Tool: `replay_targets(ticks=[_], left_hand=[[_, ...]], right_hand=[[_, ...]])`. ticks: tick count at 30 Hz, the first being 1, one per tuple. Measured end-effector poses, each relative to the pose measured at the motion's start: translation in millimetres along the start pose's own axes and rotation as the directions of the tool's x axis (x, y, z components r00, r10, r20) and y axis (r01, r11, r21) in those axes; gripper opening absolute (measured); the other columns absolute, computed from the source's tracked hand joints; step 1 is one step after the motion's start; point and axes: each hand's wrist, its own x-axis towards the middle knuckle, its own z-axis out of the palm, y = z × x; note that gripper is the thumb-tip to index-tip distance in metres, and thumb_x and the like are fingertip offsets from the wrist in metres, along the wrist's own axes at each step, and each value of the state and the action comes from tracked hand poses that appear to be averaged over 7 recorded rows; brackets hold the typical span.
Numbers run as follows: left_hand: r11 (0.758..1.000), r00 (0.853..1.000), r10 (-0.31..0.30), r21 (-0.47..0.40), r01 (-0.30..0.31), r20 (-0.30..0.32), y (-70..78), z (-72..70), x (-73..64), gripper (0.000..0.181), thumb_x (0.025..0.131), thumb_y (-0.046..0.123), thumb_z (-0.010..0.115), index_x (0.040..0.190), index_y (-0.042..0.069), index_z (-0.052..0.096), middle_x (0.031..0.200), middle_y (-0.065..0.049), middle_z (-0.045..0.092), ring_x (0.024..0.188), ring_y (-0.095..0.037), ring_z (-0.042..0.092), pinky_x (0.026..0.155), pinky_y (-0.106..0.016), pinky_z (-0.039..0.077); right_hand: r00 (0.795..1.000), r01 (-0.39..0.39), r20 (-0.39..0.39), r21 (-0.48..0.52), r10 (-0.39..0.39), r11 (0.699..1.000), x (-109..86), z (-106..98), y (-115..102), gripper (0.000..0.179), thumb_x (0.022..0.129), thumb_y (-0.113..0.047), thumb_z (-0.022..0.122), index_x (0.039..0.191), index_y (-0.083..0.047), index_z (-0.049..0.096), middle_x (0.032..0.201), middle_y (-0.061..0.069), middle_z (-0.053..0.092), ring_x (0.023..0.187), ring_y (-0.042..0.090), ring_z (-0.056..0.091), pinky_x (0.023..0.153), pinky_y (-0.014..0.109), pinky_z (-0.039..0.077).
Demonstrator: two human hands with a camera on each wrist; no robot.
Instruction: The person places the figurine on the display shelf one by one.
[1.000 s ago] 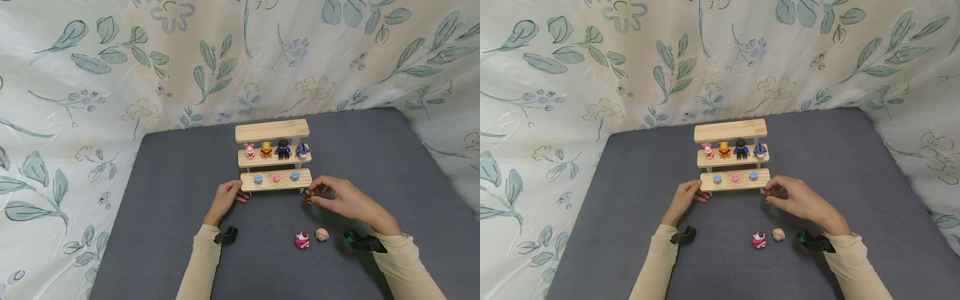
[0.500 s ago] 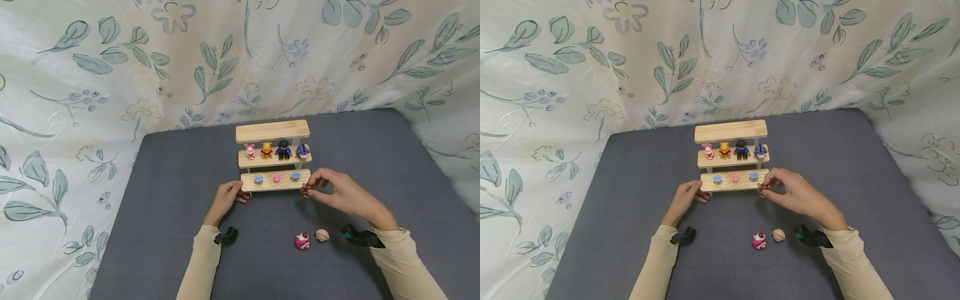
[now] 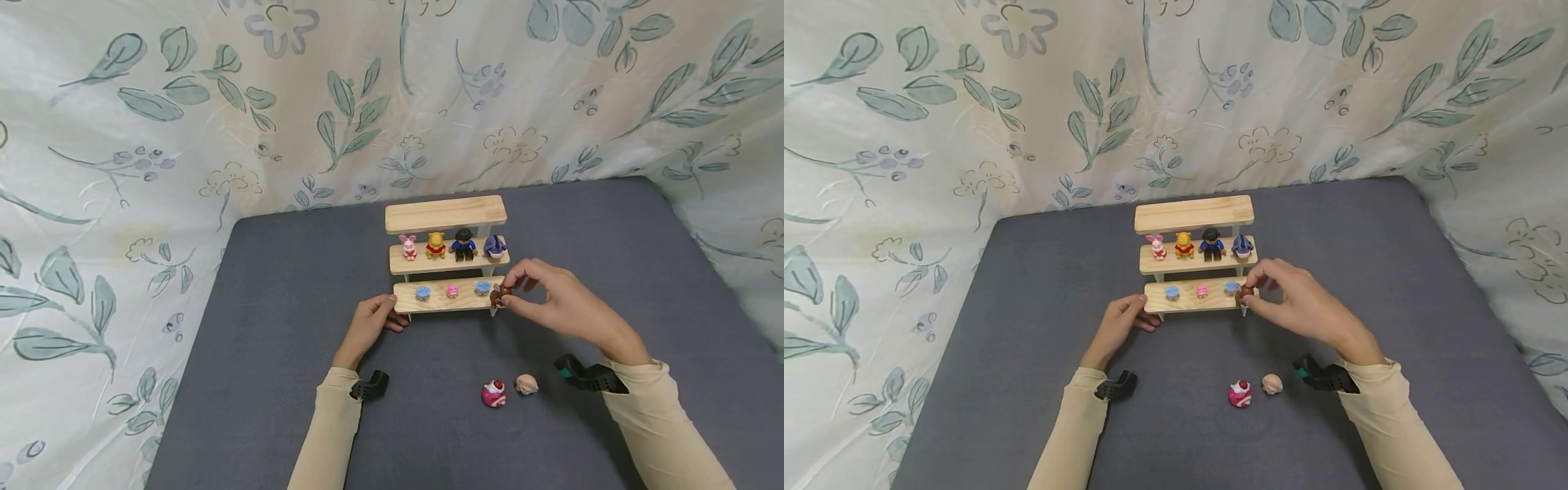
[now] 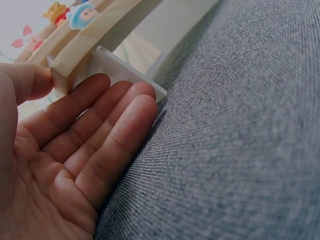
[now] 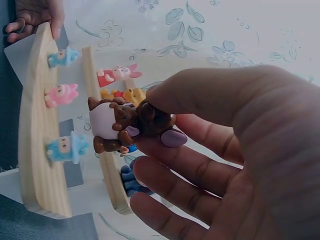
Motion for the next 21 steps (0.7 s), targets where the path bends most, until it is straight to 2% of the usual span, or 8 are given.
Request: replay_targets(ticks=[8, 13, 16, 21], left_hand=[[1.000, 1.000, 0.003, -0.005, -0.003, 0.003, 0.9, -0.3, -0.1, 0.037, 0.108, 0.024, 0.049, 0.110, -0.006, 0.071, 0.093, -0.029, 0.074, 0.082, -0.031, 0.075, 0.072, -0.035, 0.066], [1.000, 1.000, 0.025, -0.013, -0.025, 0.011, -0.1, -0.3, -0.4, 0.037, 0.108, 0.023, 0.048, 0.110, -0.007, 0.071, 0.093, -0.031, 0.073, 0.085, -0.037, 0.075, 0.073, -0.037, 0.067], [0.999, 1.000, 0.030, -0.015, -0.030, 0.006, -1.0, 0.2, -0.4, 0.037, 0.109, 0.023, 0.048, 0.110, -0.007, 0.070, 0.093, -0.031, 0.073, 0.085, -0.037, 0.075, 0.072, -0.037, 0.067], [1.000, 1.000, 0.023, -0.010, -0.023, 0.007, -0.2, -0.1, -0.9, 0.037, 0.108, 0.023, 0.049, 0.111, -0.006, 0.071, 0.093, -0.030, 0.073, 0.084, -0.035, 0.075, 0.072, -0.036, 0.067]], right_hand=[[1.000, -0.012, -0.022, -0.018, 0.012, 1.000, 4.9, -6.8, 0.6, 0.021, 0.091, -0.012, 0.076, 0.103, -0.022, 0.063, 0.098, -0.009, 0.066, 0.089, 0.007, 0.055, 0.068, 0.028, 0.050], [0.998, 0.024, -0.052, -0.028, -0.025, 0.999, 10.7, -11.5, 0.4, 0.024, 0.089, -0.009, 0.077, 0.105, -0.020, 0.064, 0.099, -0.008, 0.066, 0.089, 0.005, 0.056, 0.071, 0.026, 0.051], [0.996, 0.049, -0.069, -0.021, -0.050, 0.999, 14.8, -13.8, 0.0, 0.024, 0.089, -0.007, 0.077, 0.105, -0.018, 0.063, 0.099, -0.007, 0.067, 0.089, 0.007, 0.058, 0.075, 0.024, 0.051], [0.996, 0.027, -0.079, -0.025, -0.029, 0.999, 21.1, -18.1, -2.6, 0.022, 0.091, -0.009, 0.076, 0.107, -0.016, 0.063, 0.102, -0.004, 0.068, 0.091, 0.012, 0.060, 0.075, 0.024, 0.052]])
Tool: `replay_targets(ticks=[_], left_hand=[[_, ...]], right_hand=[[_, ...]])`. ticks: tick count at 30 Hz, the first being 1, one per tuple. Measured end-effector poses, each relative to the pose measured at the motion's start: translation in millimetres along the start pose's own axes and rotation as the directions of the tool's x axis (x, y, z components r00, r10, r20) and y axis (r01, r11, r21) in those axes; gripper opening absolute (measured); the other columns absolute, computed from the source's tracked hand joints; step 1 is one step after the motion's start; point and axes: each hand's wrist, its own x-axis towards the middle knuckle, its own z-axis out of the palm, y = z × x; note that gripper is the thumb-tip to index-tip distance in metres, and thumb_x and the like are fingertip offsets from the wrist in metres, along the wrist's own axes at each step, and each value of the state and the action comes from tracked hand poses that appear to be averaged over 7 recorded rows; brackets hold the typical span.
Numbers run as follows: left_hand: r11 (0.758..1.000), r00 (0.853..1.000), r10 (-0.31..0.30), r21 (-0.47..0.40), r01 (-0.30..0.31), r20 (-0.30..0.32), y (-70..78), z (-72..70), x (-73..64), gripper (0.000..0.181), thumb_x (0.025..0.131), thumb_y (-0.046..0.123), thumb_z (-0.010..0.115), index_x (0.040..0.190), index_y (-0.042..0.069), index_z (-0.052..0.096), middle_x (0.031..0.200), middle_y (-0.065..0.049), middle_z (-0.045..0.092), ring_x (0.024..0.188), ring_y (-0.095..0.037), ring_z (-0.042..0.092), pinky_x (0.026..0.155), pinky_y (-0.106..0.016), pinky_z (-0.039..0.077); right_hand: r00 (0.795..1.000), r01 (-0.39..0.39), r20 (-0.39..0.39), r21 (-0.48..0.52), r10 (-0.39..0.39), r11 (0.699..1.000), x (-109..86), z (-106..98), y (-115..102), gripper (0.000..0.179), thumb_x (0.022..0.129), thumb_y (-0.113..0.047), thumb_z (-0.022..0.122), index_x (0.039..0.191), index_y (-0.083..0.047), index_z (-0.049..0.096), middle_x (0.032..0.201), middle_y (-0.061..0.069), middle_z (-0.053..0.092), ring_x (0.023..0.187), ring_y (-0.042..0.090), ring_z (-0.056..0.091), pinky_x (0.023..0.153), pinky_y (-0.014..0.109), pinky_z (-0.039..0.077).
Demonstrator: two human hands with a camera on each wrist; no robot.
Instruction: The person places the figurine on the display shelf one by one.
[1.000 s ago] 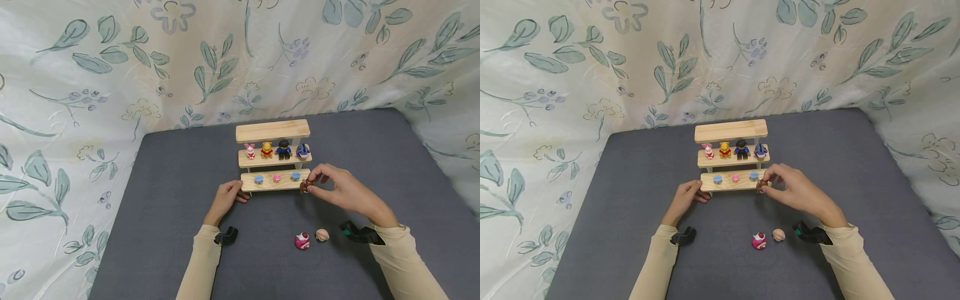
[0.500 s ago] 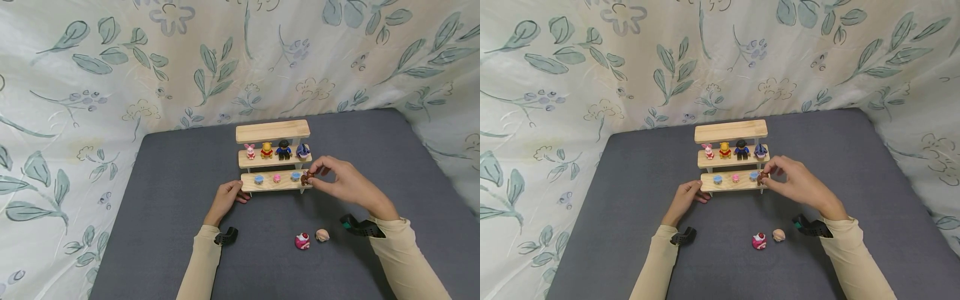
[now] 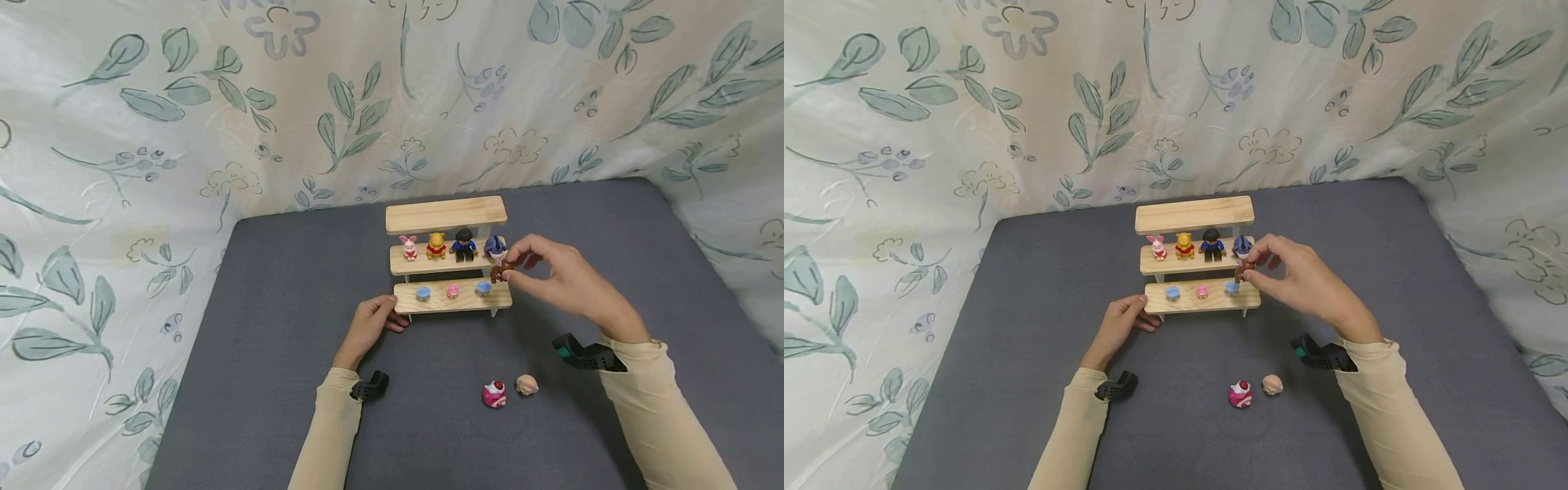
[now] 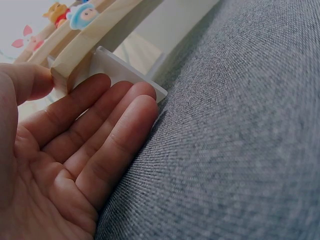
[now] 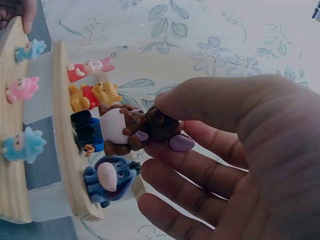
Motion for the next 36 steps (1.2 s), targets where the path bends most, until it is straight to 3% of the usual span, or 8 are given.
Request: replay_targets(ticks=[9, 16, 25, 36], left_hand=[[1.000, 1.000, 0.000, -0.004, 0.000, -0.001, 0.3, -0.5, -0.7, 0.037, 0.109, 0.023, 0.048, 0.110, -0.007, 0.071, 0.093, -0.031, 0.073, 0.084, -0.037, 0.075, 0.072, -0.037, 0.066], [1.000, 1.000, 0.000, -0.010, 0.000, 0.002, -0.9, -0.2, -0.3, 0.036, 0.109, 0.022, 0.048, 0.111, -0.006, 0.071, 0.094, -0.031, 0.073, 0.085, -0.038, 0.074, 0.072, -0.036, 0.066], [1.000, 1.000, 0.001, 0.001, -0.001, 0.009, 1.3, -0.6, -1.3, 0.037, 0.109, 0.023, 0.048, 0.110, -0.006, 0.071, 0.094, -0.031, 0.073, 0.086, -0.039, 0.074, 0.074, -0.039, 0.066], [1.000, 1.000, 0.005, 0.005, -0.005, 0.009, 4.5, -0.1, -3.5, 0.037, 0.109, 0.022, 0.048, 0.110, -0.007, 0.071, 0.094, -0.031, 0.073, 0.087, -0.043, 0.074, 0.074, -0.039, 0.066]], right_hand=[[0.999, 0.024, -0.026, -0.016, -0.024, 1.000, 11.4, -13.1, -2.6, 0.029, 0.092, -0.008, 0.075, 0.119, -0.015, 0.067, 0.110, 0.000, 0.070, 0.092, 0.014, 0.060, 0.071, 0.024, 0.049], [0.997, 0.057, -0.040, -0.021, -0.058, 0.998, 21.5, -19.8, -5.4, 0.027, 0.092, -0.008, 0.074, 0.118, -0.016, 0.068, 0.108, -0.002, 0.069, 0.091, 0.002, 0.057, 0.075, 0.021, 0.048], [0.997, 0.053, -0.061, -0.018, -0.054, 0.998, 33.7, -25.6, -8.4, 0.028, 0.093, -0.007, 0.073, 0.119, -0.013, 0.068, 0.110, 0.001, 0.070, 0.093, 0.006, 0.059, 0.077, 0.019, 0.048], [0.992, 0.054, -0.118, 0.048, -0.048, 0.997, 46.6, -30.4, -6.3, 0.027, 0.094, -0.008, 0.072, 0.120, -0.014, 0.070, 0.108, 0.000, 0.070, 0.094, -0.003, 0.058, 0.079, 0.014, 0.047]])
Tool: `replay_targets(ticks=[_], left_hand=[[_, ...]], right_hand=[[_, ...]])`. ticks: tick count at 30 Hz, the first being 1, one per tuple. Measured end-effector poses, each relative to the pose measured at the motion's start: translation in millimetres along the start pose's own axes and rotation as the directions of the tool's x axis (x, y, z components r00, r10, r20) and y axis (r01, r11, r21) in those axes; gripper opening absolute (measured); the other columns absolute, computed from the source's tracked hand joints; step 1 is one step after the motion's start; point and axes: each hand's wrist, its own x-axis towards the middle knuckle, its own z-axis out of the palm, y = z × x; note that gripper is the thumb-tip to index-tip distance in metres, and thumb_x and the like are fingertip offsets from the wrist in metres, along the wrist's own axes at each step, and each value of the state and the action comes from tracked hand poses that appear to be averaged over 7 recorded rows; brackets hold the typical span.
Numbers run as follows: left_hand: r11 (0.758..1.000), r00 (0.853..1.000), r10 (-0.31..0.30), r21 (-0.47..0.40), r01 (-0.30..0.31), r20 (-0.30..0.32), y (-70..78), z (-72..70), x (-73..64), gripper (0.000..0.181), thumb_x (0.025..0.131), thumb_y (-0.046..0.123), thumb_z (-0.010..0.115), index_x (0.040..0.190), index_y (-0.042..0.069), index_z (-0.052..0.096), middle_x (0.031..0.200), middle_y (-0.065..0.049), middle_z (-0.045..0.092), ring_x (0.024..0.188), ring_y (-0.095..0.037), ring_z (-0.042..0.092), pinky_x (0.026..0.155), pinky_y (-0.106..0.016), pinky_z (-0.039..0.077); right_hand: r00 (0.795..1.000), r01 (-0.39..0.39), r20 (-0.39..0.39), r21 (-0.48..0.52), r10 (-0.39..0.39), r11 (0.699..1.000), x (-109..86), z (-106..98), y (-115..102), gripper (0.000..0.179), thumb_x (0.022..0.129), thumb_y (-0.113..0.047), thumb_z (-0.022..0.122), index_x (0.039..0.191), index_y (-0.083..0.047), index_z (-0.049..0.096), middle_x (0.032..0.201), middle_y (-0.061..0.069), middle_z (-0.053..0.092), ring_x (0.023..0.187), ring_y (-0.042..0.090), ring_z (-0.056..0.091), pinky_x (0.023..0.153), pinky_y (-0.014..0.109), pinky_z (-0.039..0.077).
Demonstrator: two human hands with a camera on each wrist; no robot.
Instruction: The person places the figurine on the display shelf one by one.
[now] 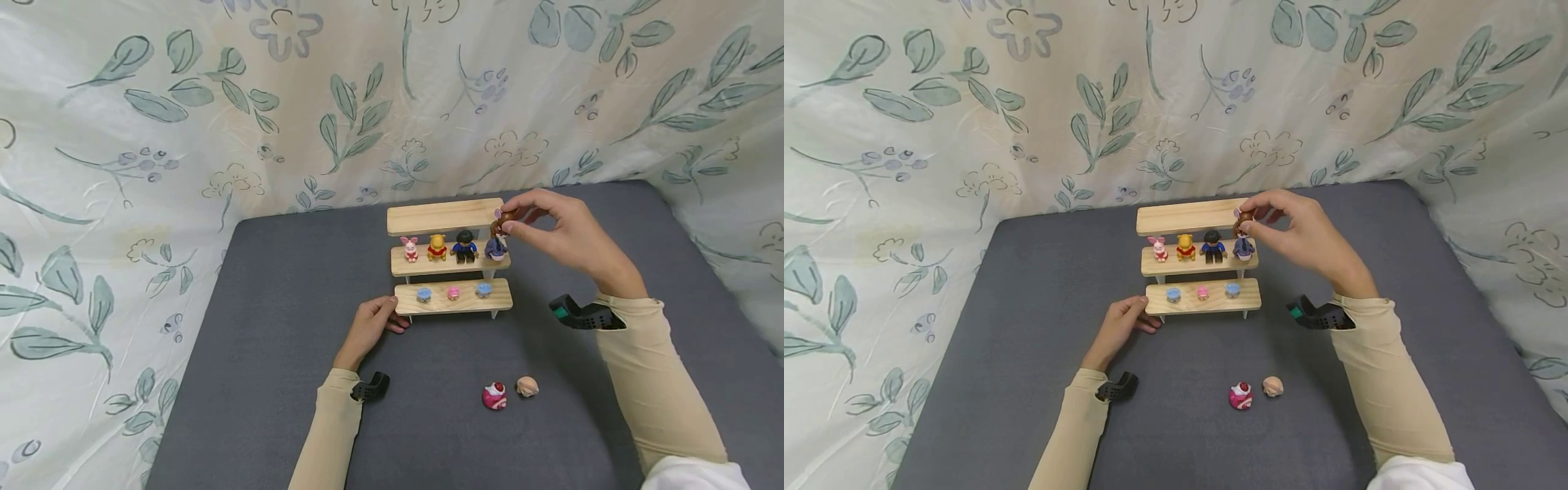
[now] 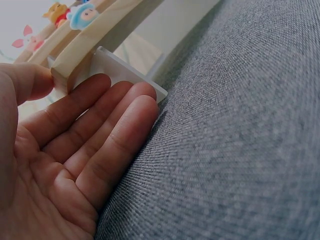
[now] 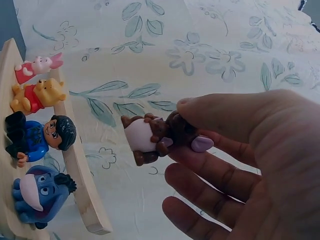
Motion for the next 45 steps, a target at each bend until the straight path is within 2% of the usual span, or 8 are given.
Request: replay_targets(ticks=[4, 11, 17, 29, 45], left_hand=[[1.000, 1.000, 0.004, 0.001, -0.004, -0.005, 0.2, 0.2, 0.0, 0.036, 0.109, 0.022, 0.048, 0.109, -0.007, 0.071, 0.093, -0.031, 0.073, 0.087, -0.044, 0.073, 0.073, -0.039, 0.066], [1.000, 1.000, 0.001, 0.004, -0.001, 0.001, 0.1, 0.3, -0.1, 0.037, 0.109, 0.022, 0.048, 0.110, -0.007, 0.071, 0.095, -0.031, 0.073, 0.089, -0.044, 0.073, 0.074, -0.040, 0.066], [1.000, 1.000, 0.001, 0.002, -0.001, 0.006, -0.1, -0.4, -0.4, 0.037, 0.109, 0.022, 0.048, 0.113, -0.007, 0.070, 0.095, -0.032, 0.073, 0.089, -0.044, 0.073, 0.075, -0.041, 0.066], [1.000, 1.000, -0.010, -0.008, 0.010, -0.002, -4.5, -0.2, 1.8, 0.036, 0.108, 0.022, 0.048, 0.113, -0.006, 0.071, 0.095, -0.031, 0.073, 0.088, -0.040, 0.074, 0.073, -0.037, 0.066], [1.000, 1.000, 0.002, -0.005, -0.002, 0.012, -1.9, -1.5, 1.0, 0.037, 0.109, 0.023, 0.048, 0.113, -0.007, 0.070, 0.095, -0.030, 0.074, 0.090, -0.045, 0.073, 0.075, -0.040, 0.066]], right_hand=[[0.999, -0.053, -0.005, 0.017, 0.053, 0.998, 3.6, -0.6, 2.4, 0.025, 0.097, -0.014, 0.070, 0.122, -0.016, 0.070, 0.108, -0.006, 0.069, 0.094, 0.000, 0.059, 0.077, 0.015, 0.048], [0.994, -0.110, -0.013, 0.036, 0.111, 0.993, 14.6, -1.1, 7.7, 0.024, 0.099, -0.020, 0.067, 0.122, -0.014, 0.070, 0.105, -0.011, 0.068, 0.096, 0.003, 0.059, 0.082, 0.014, 0.046], [0.988, -0.157, -0.002, 0.068, 0.157, 0.985, 21.7, -2.3, 11.0, 0.028, 0.100, -0.026, 0.066, 0.125, -0.015, 0.069, 0.111, -0.009, 0.067, 0.101, 0.006, 0.057, 0.086, 0.018, 0.045], [0.978, -0.211, 0.022, 0.089, 0.210, 0.973, 36.4, 0.3, 21.8, 0.031, 0.100, -0.033, 0.064, 0.128, -0.019, 0.067, 0.116, -0.002, 0.066, 0.107, 0.008, 0.055, 0.089, 0.023, 0.045], [0.974, -0.225, 0.014, 0.112, 0.225, 0.968, 48.4, 6.9, 38.6, 0.030, 0.101, -0.032, 0.062, 0.125, -0.014, 0.067, 0.109, -0.005, 0.065, 0.103, 0.008, 0.055, 0.087, 0.022, 0.045]])
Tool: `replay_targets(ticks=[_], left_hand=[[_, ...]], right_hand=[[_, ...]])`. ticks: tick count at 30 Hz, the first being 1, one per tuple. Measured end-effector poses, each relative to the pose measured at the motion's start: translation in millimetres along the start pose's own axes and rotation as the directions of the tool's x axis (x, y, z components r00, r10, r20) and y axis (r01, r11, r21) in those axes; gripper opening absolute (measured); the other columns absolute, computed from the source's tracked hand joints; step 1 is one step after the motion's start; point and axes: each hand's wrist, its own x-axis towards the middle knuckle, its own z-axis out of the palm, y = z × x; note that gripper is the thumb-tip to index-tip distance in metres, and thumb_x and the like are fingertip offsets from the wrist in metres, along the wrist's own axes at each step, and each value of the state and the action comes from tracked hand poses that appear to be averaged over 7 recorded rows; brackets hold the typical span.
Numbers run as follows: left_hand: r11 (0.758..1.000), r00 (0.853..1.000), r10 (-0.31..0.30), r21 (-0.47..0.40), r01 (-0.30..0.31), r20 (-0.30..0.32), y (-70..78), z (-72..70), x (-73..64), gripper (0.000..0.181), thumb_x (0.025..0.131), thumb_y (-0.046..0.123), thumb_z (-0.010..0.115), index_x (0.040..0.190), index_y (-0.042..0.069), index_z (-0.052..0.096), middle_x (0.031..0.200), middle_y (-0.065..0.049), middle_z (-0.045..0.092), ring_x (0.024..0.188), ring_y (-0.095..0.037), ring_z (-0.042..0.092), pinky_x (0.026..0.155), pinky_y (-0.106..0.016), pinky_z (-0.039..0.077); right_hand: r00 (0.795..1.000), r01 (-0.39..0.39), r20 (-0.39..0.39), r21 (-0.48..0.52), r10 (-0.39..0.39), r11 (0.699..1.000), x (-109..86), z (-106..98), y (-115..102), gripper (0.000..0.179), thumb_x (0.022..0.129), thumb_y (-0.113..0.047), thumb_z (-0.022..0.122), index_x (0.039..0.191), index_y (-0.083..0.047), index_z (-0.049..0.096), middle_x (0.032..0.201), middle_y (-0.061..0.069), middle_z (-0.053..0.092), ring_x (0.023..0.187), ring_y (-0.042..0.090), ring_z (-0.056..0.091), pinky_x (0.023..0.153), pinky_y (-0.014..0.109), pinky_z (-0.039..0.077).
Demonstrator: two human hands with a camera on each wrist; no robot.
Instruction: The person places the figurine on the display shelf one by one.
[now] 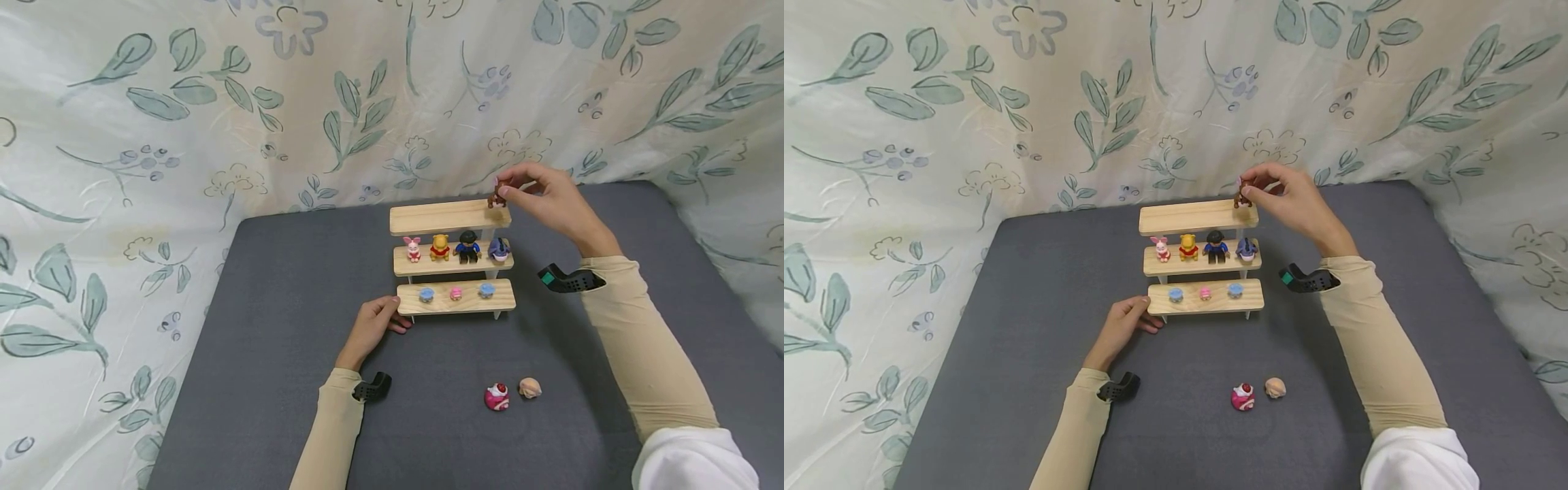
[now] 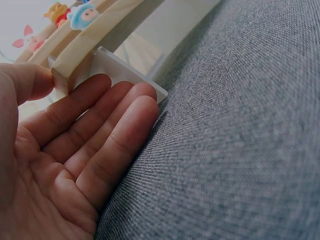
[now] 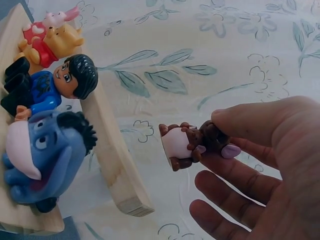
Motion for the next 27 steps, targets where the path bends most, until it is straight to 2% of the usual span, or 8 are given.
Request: replay_targets(ticks=[10, 23, 27], left_hand=[[1.000, 1.000, 0.002, 0.005, -0.002, 0.008, 2.8, -3.7, 2.8, 0.037, 0.109, 0.022, 0.048, 0.111, -0.007, 0.071, 0.093, -0.030, 0.074, 0.089, -0.044, 0.073, 0.074, -0.040, 0.066], [1.000, 1.000, -0.016, 0.005, 0.016, 0.008, 6.7, -7.8, 6.9, 0.037, 0.109, 0.022, 0.048, 0.110, -0.007, 0.071, 0.093, -0.030, 0.074, 0.087, -0.043, 0.074, 0.073, -0.038, 0.066], [1.000, 1.000, -0.019, -0.002, 0.019, 0.016, 7.9, -9.3, 8.2, 0.036, 0.109, 0.021, 0.048, 0.111, -0.007, 0.070, 0.093, -0.030, 0.073, 0.087, -0.041, 0.074, 0.073, -0.039, 0.066]], right_hand=[[0.998, -0.056, 0.018, 0.009, 0.056, 0.998, 8.0, 2.7, 5.9, 0.030, 0.101, -0.029, 0.064, 0.127, -0.014, 0.065, 0.110, -0.007, 0.064, 0.101, 0.007, 0.055, 0.084, 0.024, 0.046], [0.996, -0.077, 0.041, 0.014, 0.077, 0.997, 13.9, 5.6, 5.9, 0.028, 0.100, -0.030, 0.065, 0.123, -0.013, 0.066, 0.109, -0.007, 0.065, 0.101, 0.009, 0.056, 0.085, 0.028, 0.045], [0.996, -0.083, 0.040, -0.002, 0.083, 0.997, 15.2, 6.6, 5.9, 0.033, 0.101, -0.030, 0.065, 0.128, -0.013, 0.064, 0.112, -0.004, 0.065, 0.100, 0.007, 0.056, 0.084, 0.026, 0.045]])
